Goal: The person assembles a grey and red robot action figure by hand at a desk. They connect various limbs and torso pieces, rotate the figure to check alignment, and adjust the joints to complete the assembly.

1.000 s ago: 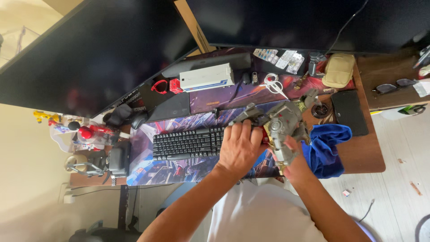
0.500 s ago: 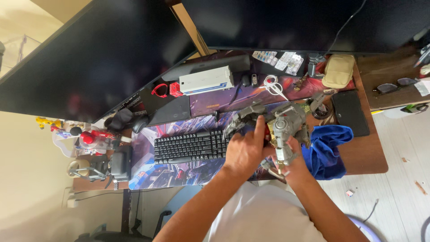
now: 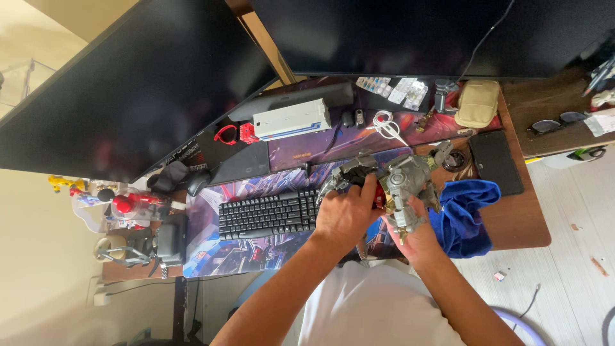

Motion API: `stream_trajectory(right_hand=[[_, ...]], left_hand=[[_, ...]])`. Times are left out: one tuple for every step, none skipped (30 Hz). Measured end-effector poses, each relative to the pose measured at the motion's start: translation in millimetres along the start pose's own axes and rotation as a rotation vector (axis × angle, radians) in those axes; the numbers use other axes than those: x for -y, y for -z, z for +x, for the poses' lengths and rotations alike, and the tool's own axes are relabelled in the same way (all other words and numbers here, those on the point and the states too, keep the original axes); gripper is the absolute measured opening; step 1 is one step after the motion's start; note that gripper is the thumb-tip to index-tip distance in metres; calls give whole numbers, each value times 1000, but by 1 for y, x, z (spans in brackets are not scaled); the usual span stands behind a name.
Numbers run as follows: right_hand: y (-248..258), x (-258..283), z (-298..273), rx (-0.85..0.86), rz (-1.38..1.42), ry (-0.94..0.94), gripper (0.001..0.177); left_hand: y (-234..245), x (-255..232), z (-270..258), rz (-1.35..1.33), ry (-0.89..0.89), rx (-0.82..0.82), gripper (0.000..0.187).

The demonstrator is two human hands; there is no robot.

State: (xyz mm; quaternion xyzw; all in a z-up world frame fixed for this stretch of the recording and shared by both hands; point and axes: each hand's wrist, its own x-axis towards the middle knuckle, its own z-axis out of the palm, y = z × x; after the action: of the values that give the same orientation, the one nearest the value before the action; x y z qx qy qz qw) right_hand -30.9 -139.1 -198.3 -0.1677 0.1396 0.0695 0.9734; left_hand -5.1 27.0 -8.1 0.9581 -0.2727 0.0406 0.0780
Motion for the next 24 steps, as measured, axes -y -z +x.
stream_trajectory(right_hand=[[4,-2,1,22,16,-2,32],[7,-3,2,44,32,-4,30],[9,-4,4,66,48,-5,28],[12,-5,5,109,91,-19,27],[13,-5,6,153,135,-34,26],[13,-6,6,197,178,-49,25],[13,-6,7,160,140,-54,27],[13,-6,7,122,101,-58,30],[13,-5,7,85,63,-62,32],[13,-5,7,90,10,-49,31],[12,-6,7,96,-40,-34,31],[13,-6,7,101,-91,-20,31],[14,-6,7,74,-71,-31,31],[15,-7,8,47,-52,-42,31],[17,-8,9,19,-34,-56,32],[18,-8,10,57,-21,-61,31],[19,-8,10,97,-7,-67,30],[20,-8,10,136,6,-73,30],[19,-8,10,144,-3,-55,31],[18,-8,10,152,-11,-37,32],[16,-8,7,160,-19,-22,34],[12,-7,5,150,-38,-22,36],[8,-6,3,140,-57,-23,38],[2,-4,1,131,-77,-24,41]], left_hand=[[0,-1,0,0,10,4,82],[1,0,0,-7,28,22,85],[2,0,0,-14,45,40,88],[3,1,1,-20,63,58,90],[5,1,1,-32,65,54,87],[6,3,0,-44,68,50,83],[8,4,0,-56,71,45,79],[9,5,-1,-55,67,48,75],[9,6,-1,-54,62,50,71],[9,7,-1,-53,57,53,68],[9,8,-2,-58,41,29,68],[9,9,-3,-63,26,5,68],[8,9,-3,-69,8,-18,69],[6,10,-4,-66,3,-31,68],[5,10,-4,-64,0,-44,68],[3,11,-5,-62,-3,-57,67],[2,11,-6,-62,-5,-52,67],[1,12,-7,-62,-8,-47,67],[0,12,-7,-61,-11,-43,66],[0,11,-6,-61,-12,-35,66],[0,11,-7,-61,-10,-25,66],[1,10,-8,-61,-8,-16,67],[1,9,-9,-72,9,-20,68],[2,8,-10,-84,26,-25,68]])
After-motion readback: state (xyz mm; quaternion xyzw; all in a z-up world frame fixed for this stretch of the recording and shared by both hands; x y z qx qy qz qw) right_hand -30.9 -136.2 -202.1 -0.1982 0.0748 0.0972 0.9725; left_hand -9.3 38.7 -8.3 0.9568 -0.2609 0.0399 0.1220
